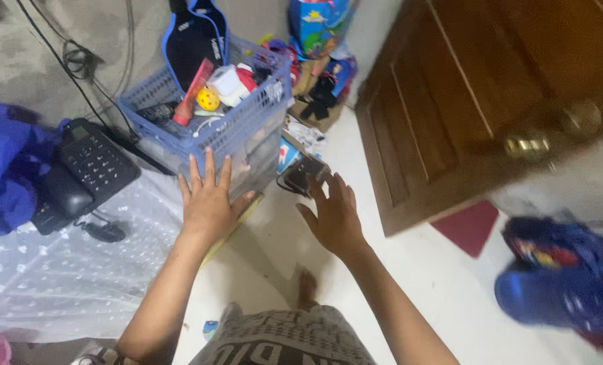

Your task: The person winds a white cable by hand and then unplugs and coils the power cord of a black standing fan.

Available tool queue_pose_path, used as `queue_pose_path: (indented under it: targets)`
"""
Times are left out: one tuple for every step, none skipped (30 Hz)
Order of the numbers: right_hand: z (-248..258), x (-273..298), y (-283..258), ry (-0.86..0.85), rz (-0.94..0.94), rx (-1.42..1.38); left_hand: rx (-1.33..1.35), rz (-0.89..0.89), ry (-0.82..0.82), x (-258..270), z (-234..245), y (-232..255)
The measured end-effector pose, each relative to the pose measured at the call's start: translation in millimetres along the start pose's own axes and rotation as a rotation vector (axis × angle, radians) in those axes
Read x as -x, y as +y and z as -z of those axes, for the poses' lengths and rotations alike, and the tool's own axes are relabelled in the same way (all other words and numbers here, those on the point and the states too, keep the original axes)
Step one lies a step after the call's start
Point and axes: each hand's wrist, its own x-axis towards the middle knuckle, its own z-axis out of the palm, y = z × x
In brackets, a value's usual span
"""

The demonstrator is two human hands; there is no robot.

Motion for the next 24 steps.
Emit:
queue_pose_path:
  targets:
    - [-4,-18,14,0.042,0.066,0.025,-0.007,0.038,-0.012,-15,-1,5]
    - [-8,-38,27,0.089,0.14,0.062,-0.002,0.076,-0.013,-32,-5,10]
    - [-11,-60,42,0.137,0.214,0.097,0.003,0.113,-0.013,-51,-9,14]
    - [-13,-82,58,0.119,0.242,0.068,-0.004,0.143,0.014,-68,-15,18]
    - [-16,-106,73,0.101,0.269,0.04,-0.011,0.173,0.041,-86,-22,21]
    - [-21,-119,81,0.063,0.286,0.001,-0.022,0.208,0.044,-92,-29,21]
    - [-26,-130,87,0.018,0.3,-0.047,-0.012,0.22,0.048,-97,-36,21]
    - [-32,-151,94,-0.008,0.327,-0.093,-0.009,0.231,0.075,-110,-41,20]
    - [-38,-173,99,-0.036,0.353,-0.139,-0.007,0.243,0.102,-122,-46,18]
    - [-47,-193,100,-0.04,0.39,-0.147,-0.017,0.271,0.097,-133,-50,12]
    - [-57,-212,101,-0.044,0.427,-0.155,-0.027,0.299,0.091,-143,-54,6]
    - [-68,-232,103,-0.041,0.456,-0.159,-0.033,0.317,0.086,-157,-60,-2]
    - [-80,-253,103,-0.027,0.47,-0.15,-0.039,0.333,0.088,-170,-65,-12]
    - [-92,-272,103,-0.015,0.476,-0.139,-0.042,0.344,0.084,-183,-70,-21]
    - [-105,-291,103,-0.004,0.482,-0.128,-0.044,0.355,0.08,-196,-77,-31]
    - [-117,-307,102,-0.035,0.459,-0.148,-0.047,0.359,0.087,-209,-85,-41]
    - [-130,-324,100,-0.066,0.437,-0.167,-0.05,0.364,0.093,-222,-92,-53]
    - [-141,-348,99,-0.091,0.419,-0.182,-0.052,0.367,0.108,-240,-99,-66]
    - [-150,-370,99,-0.12,0.418,-0.184,-0.069,0.381,0.086,-259,-106,-77]
    - [-158,-388,97,-0.153,0.419,-0.19,-0.087,0.402,0.06,-275,-112,-87]
    - [-166,-407,95,-0.187,0.42,-0.195,-0.105,0.422,0.033,-291,-117,-98]
    - [-178,-427,91,-0.202,0.423,-0.17,-0.112,0.433,-0.038,-309,-124,-115]
    - [-190,-447,90,-0.215,0.426,-0.145,-0.118,0.445,-0.108,-326,-132,-129]
    - [-199,-453,91,-0.252,0.417,-0.12,-0.114,0.458,-0.205,-332,-143,-134]
